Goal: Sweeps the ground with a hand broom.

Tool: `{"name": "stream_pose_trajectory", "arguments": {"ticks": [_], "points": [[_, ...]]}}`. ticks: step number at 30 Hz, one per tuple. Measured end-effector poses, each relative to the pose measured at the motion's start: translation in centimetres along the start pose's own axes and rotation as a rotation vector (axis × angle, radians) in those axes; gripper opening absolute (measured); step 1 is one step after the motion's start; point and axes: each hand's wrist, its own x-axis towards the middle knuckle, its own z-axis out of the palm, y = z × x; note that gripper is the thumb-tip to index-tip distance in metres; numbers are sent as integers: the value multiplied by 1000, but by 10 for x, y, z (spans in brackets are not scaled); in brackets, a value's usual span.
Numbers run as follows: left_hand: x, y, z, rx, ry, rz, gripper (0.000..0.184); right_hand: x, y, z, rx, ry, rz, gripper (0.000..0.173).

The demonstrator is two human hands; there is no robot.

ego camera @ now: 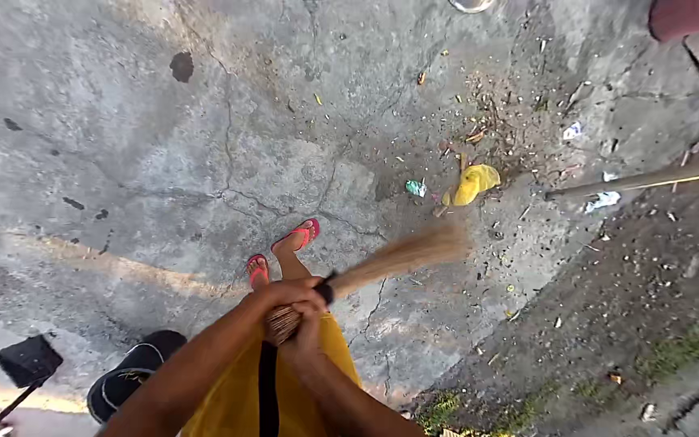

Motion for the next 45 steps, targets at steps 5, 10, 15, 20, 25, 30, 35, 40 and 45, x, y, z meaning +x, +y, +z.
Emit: {"name": "stream_pose_trajectory", "arguments": {"ticks": [5,10,15,20,25,30,35,40,45], "points": [[-69,-38,-54,-481,826,253,69,39,0,82,-620,-376,297,31],[17,8,-100,-245,880,58,36,113,-61,87,-341,-362,325,13],[-6,148,-13,-22,428,145,25,97,-104,35,316,-17,-137,27],[2,126,-76,-23,-69,206,45,43,-88,104,35,68,-124,21],[-94,85,-163,-353,699,249,85,62,-49,221,-482,-365,206,26],[-26,152,-255,-158,875,69,39,156,-114,285,-311,-388,322,13],[60,281,-165,416,158,-399,37,152,-154,212,369,29,-153,29],[48,254,-187,249,-222,-30,56,80,-166,257,133,153,-178,20],[-64,247,-220,-132,513,166,103,93,-158,298,-216,-432,22,41]]}}
